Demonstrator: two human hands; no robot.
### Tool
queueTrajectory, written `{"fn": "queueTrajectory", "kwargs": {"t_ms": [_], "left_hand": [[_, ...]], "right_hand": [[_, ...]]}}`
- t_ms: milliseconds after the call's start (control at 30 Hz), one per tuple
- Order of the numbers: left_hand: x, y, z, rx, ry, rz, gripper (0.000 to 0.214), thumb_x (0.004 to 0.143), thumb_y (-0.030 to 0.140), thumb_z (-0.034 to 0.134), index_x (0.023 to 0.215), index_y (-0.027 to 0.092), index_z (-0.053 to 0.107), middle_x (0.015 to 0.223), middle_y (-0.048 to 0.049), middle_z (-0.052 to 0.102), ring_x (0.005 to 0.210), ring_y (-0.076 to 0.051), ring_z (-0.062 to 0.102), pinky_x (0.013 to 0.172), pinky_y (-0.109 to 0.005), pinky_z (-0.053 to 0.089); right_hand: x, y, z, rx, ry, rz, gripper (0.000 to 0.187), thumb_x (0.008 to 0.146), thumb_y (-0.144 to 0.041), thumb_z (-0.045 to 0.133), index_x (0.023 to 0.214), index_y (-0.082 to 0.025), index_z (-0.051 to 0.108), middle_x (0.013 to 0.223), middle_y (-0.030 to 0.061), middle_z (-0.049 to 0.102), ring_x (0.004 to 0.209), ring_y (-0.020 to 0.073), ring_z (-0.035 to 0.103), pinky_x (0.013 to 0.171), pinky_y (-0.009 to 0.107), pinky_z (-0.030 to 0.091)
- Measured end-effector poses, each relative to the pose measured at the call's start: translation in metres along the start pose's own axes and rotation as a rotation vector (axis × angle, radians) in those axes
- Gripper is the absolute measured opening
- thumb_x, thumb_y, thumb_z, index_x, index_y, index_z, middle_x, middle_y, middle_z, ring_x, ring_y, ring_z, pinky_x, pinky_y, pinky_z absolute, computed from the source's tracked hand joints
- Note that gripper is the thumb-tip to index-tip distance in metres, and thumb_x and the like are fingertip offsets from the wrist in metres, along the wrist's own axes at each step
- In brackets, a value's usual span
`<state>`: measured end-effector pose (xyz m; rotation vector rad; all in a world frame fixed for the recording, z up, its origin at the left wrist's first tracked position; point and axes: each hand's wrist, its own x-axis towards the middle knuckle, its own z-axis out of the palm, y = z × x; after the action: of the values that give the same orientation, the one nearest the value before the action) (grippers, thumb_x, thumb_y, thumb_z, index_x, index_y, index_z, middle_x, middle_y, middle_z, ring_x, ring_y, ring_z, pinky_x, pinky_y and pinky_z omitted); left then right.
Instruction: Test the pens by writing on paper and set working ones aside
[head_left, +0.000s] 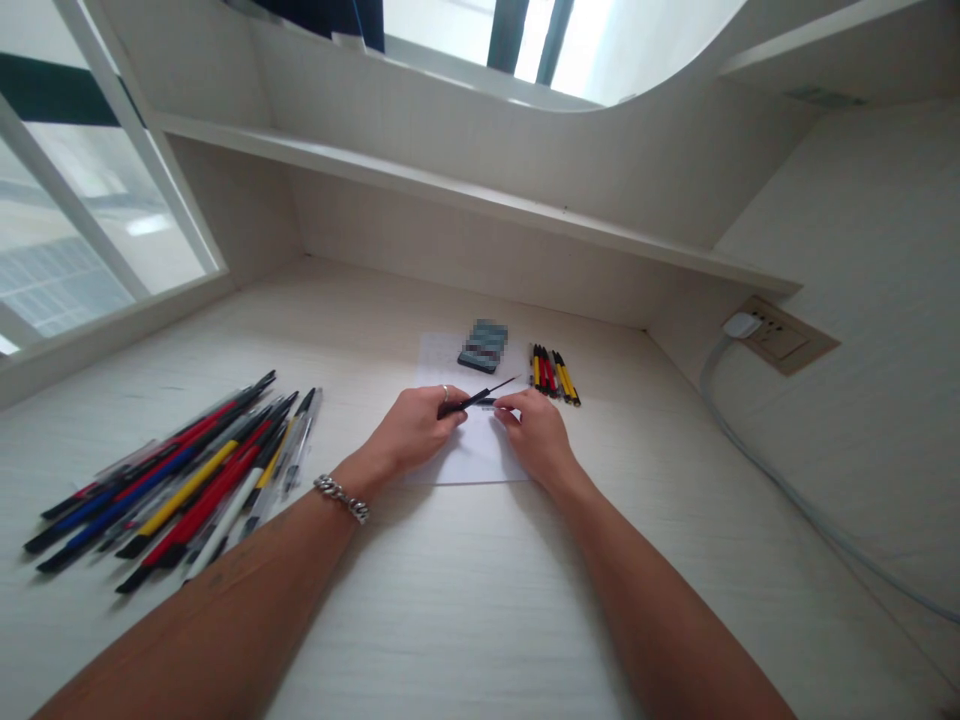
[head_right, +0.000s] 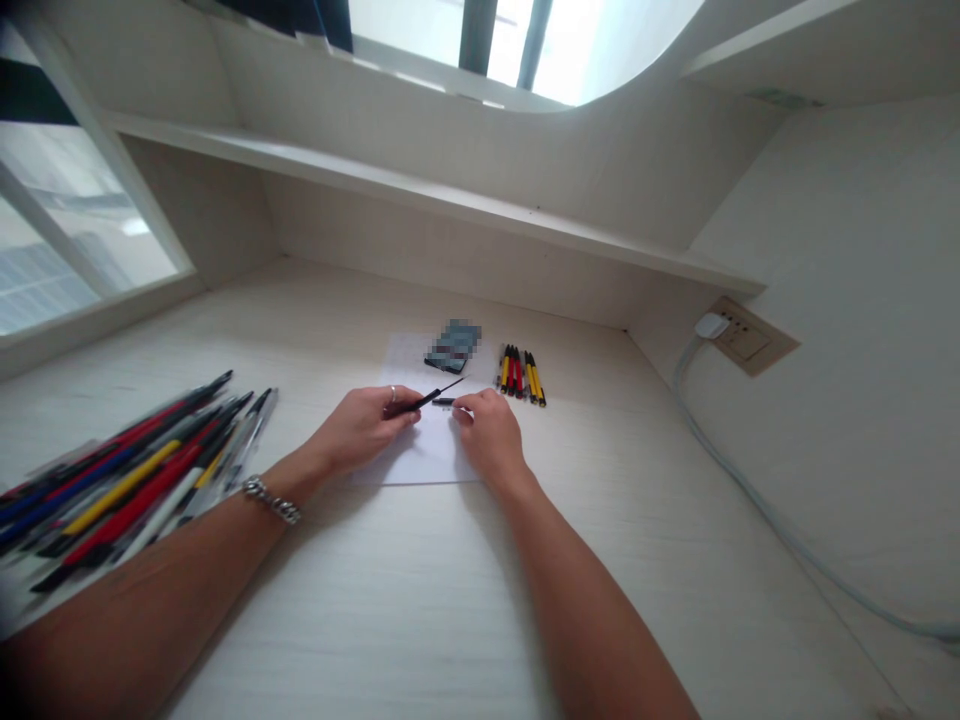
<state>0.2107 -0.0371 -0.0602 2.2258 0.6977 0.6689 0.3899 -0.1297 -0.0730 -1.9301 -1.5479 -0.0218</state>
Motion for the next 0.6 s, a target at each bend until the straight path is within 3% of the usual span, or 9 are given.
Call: {"fn": "queueTrajectory", "kwargs": {"t_ms": [167,433,600], "left_hand": [[0.000,-0.001,-0.001,0.029,-0.005,0.020,0.025,0.084,0.021,0.055,0.102,0.019,0.072,0.093,-0.0050,0.074,0.082,-0.018,0.065,0.075,-0.030,0.048],[0.000,0.000,-0.002,0.071,-0.007,0.018,0.025,0.083,0.022,0.055,0.102,0.020,0.072,0.097,-0.0055,0.074,0.085,-0.019,0.065,0.075,-0.030,0.047],[0.000,0.002,-0.003,0.090,-0.009,0.007,0.026,0.083,0.022,0.055,0.103,0.021,0.072,0.099,-0.0056,0.074,0.087,-0.020,0.066,0.077,-0.031,0.047]], "right_hand": [[0.004,0.001,0.007,-0.072,-0.050,0.029,0.015,0.083,-0.020,0.062,0.091,-0.024,0.075,0.088,0.0068,0.064,0.081,0.0188,0.056,0.075,0.031,0.042],[0.001,0.004,-0.001,-0.111,-0.176,0.035,0.009,0.082,-0.019,0.061,0.080,-0.020,0.070,0.084,0.0058,0.062,0.081,0.0181,0.055,0.072,0.030,0.039],[-0.005,0.011,-0.022,0.079,-0.049,0.075,0.012,0.086,-0.022,0.054,0.085,-0.020,0.066,0.082,0.0040,0.067,0.075,0.0176,0.059,0.069,0.030,0.042]]}}
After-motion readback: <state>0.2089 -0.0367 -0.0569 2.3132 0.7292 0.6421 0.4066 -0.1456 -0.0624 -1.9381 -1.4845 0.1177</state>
